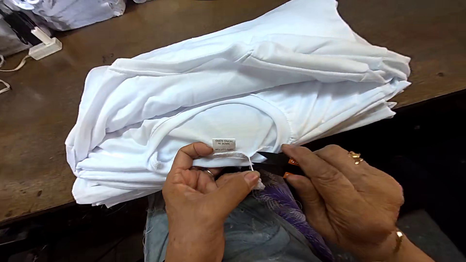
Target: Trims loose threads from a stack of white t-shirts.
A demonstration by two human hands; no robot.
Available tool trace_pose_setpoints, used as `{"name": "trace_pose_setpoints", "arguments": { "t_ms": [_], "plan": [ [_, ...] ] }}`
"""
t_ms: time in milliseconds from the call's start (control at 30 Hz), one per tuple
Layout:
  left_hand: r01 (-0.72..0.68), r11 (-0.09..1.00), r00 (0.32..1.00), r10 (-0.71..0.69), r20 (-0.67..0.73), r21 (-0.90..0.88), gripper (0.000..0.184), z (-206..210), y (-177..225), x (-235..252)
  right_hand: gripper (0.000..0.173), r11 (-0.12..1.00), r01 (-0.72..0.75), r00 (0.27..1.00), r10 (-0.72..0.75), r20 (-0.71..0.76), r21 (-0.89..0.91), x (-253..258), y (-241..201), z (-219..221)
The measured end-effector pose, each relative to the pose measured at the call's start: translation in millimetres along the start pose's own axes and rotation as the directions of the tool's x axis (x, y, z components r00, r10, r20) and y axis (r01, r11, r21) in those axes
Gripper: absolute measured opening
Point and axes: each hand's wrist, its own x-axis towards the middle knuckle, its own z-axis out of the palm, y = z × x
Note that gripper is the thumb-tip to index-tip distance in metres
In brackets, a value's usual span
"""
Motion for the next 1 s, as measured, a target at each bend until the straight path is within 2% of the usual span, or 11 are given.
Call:
{"name": "trace_pose_setpoints", "arguments": {
  "t_ms": [133, 333, 500, 600, 700, 767, 800, 900, 967, 1000],
  "plan": [
    [-0.007, 1.000, 1.000, 0.007, -0.012, 0.009, 0.053, 0, 1, -1, 0.033, 0.998, 0.037, 0.998, -0.035, -0.047, 0.050, 7, -5, 12],
    [-0.005, 1.000, 1.000, 0.005, -0.025, 0.004, 0.052, -1, 4, -1, 0.036, 0.997, 0.061, 0.996, -0.059, -0.063, 0.036, 13, -7, 16],
    [0.005, 1.000, 1.000, -0.005, -0.027, 0.003, 0.052, 0, 4, -1, 0.030, 0.995, 0.094, 0.994, -0.093, -0.062, 0.018, 14, -7, 18],
    [-0.004, 0.997, 1.000, 0.004, -0.010, 0.072, 0.057, -2, 4, -3, 0.030, 0.991, 0.035, 0.999, -0.031, -0.034, 0.127, 17, -5, 21],
    [-0.097, 0.952, 0.989, 0.059, 0.137, 0.289, 0.067, -12, 9, -9, 0.034, 0.938, -0.118, 0.993, 0.118, 0.021, 0.326, 22, 0, 15],
    [-0.228, 0.856, 0.950, 0.091, 0.298, 0.463, 0.059, -29, 18, -12, 0.036, 0.916, -0.154, 0.988, 0.143, 0.057, 0.370, 26, 3, 11],
    [-0.311, 0.784, 0.929, 0.131, 0.347, 0.537, 0.049, -39, 22, -13, 0.035, 0.925, -0.146, 0.989, 0.130, 0.070, 0.350, 26, 5, 9],
    [-0.543, 0.453, 0.836, 0.371, 0.405, 0.707, 0.017, -76, 39, -7, 0.029, 0.976, -0.058, 0.996, 0.043, 0.077, 0.210, 25, 8, 13],
    [-0.619, 0.248, 0.750, 0.470, 0.465, 0.746, 0.016, -100, 50, 4, 0.027, 0.990, -0.021, 0.997, 0.011, 0.072, 0.141, 24, 7, 17],
    [-0.656, 0.162, 0.708, 0.470, 0.527, 0.737, 0.022, -110, 55, 11, 0.026, 0.992, -0.018, 0.997, 0.009, 0.071, 0.124, 25, 7, 18]
  ]
}}
